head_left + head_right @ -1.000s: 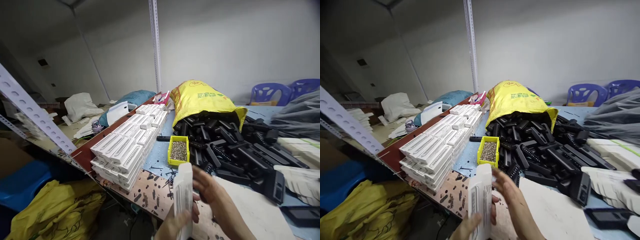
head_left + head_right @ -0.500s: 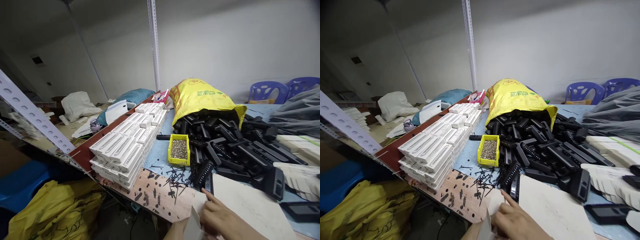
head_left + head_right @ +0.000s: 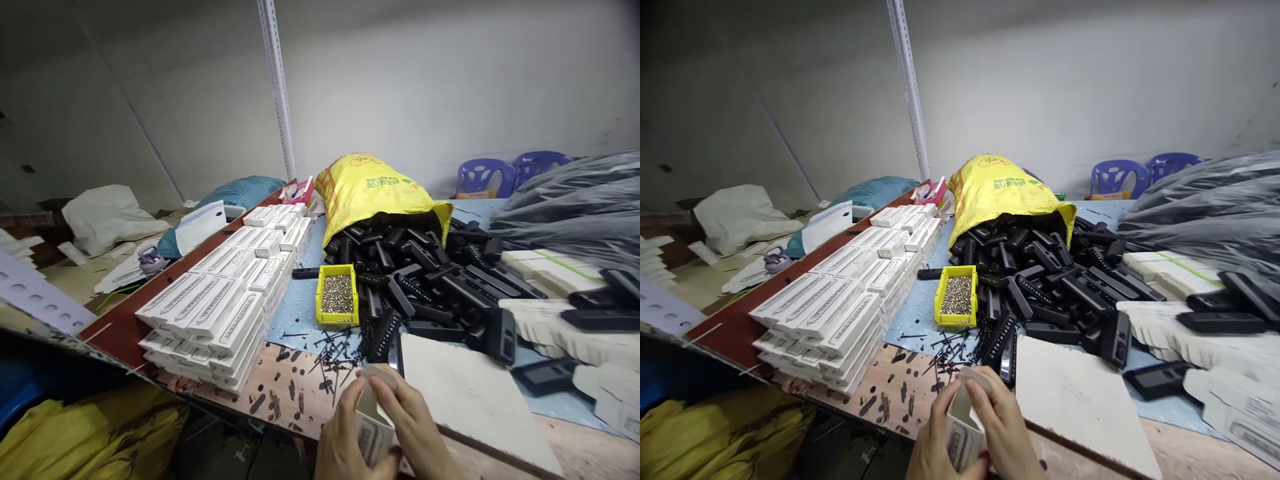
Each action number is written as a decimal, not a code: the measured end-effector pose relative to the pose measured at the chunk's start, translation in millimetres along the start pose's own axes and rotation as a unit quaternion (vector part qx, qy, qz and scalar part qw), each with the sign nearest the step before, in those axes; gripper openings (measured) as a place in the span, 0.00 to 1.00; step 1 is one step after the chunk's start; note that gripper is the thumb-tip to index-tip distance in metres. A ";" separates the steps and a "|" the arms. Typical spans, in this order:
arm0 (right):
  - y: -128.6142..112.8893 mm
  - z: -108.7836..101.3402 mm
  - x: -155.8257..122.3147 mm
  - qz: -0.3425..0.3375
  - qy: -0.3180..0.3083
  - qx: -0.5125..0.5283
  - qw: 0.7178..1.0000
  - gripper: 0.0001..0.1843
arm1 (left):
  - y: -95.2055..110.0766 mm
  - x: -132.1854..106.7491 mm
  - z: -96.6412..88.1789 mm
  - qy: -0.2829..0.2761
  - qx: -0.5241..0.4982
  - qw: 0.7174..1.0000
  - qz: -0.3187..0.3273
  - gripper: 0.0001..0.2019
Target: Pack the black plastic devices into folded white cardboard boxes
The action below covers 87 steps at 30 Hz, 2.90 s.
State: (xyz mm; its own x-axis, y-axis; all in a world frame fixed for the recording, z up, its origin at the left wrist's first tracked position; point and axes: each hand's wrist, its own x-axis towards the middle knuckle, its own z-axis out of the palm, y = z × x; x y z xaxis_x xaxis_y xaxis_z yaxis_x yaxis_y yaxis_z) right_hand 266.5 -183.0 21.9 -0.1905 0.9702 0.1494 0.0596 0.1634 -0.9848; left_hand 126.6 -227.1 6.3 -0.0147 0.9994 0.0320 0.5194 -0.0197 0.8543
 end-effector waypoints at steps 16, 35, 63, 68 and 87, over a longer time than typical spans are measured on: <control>14.2 8.5 -18.1 -0.215 -0.089 -0.133 0.963 0.19 | -8.0 2.1 2.1 0.060 0.041 0.994 -0.082 0.41; 45.8 -139.9 92.9 -0.235 0.008 -0.498 0.834 0.33 | -19.0 72.0 35.8 -0.088 0.229 0.958 0.148 0.14; -2.2 -73.3 17.2 0.029 0.310 0.482 0.819 0.19 | 30.1 66.8 65.5 -0.083 -0.541 0.810 -0.211 0.19; -1.1 -65.6 16.4 0.018 0.315 0.468 0.825 0.16 | 26.1 67.2 66.5 -0.049 -0.494 0.848 -0.184 0.17; 22.2 -110.2 -6.9 -0.121 0.219 -0.035 0.968 0.07 | 27.5 76.0 53.6 -0.101 -0.303 0.939 -0.129 0.24</control>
State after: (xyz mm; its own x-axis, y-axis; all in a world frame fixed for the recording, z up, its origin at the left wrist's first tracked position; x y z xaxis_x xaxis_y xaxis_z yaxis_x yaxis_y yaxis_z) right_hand 377.1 -166.3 8.8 0.2251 0.8821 0.4137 0.1336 0.3927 -0.9099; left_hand 185.6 -150.2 4.4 0.1210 0.9570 -0.2637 -0.0616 0.2724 0.9602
